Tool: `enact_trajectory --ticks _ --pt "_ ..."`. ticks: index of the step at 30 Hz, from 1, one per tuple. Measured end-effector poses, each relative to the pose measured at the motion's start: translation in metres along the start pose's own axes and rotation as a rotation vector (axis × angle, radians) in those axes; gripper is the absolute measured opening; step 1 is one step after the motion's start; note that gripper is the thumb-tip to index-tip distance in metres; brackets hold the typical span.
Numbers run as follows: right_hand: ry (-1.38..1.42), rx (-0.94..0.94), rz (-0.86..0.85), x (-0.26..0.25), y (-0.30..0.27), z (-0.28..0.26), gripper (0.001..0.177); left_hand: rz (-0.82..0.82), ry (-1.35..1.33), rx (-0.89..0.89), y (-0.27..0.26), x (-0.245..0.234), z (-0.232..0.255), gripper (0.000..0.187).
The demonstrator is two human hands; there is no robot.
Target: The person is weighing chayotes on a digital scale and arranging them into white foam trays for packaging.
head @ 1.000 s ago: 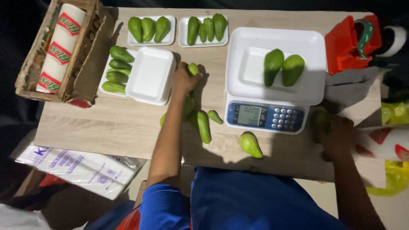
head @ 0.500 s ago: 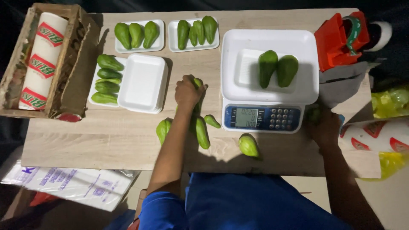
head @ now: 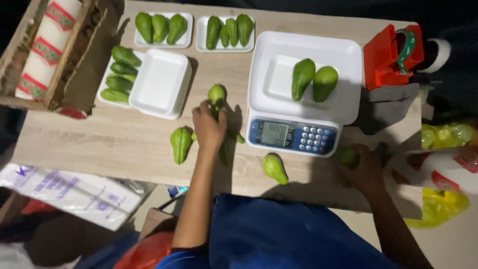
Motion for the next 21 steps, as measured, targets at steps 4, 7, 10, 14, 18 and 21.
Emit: enact_trajectory --ticks 4,7,10,14,18,21 --pt "-0.097 -0.203 -0.088 0.028 0.001 0.029 0.066 -0.172 -0.045 -0.114 -0.090 0.015 0.002 0.053" --pt "0.167 -0.544 -0.203 0.057 -0.008 0.012 0.081 -0.373 -0.087 -0.221 -0.155 0.036 0.002 0.045" --pt "-0.028 -0.698 -0.080 0.070 -0.021 -0.015 0.085 -0.450 -0.120 -0.261 -0.200 0.057 0.001 0.039" --pt "-0.036 -0.752 -0.141 0.063 -0.030 -0.054 0.077 -0.417 -0.158 -0.379 -0.240 0.052 0.011 0.032" --pt "-0.020 -0.837 -0.150 0.086 -0.017 -0.037 0.079 -0.280 -0.135 -0.444 -0.264 -0.006 0.032 0.031" --pt "-0.044 -0.905 -0.095 0.082 -0.018 -0.045 0.076 -0.213 -0.116 -0.498 -0.293 0.035 -0.049 0.021"
Point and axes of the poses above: each hand's wrist, its own y-axis towards the middle knuckle, its own x-axis out of the palm, z = x × y, the point moved 1 cm from there along y, towards the middle knuckle, and after that the axes turned 2 degrees about z, right-handed, at the moved point
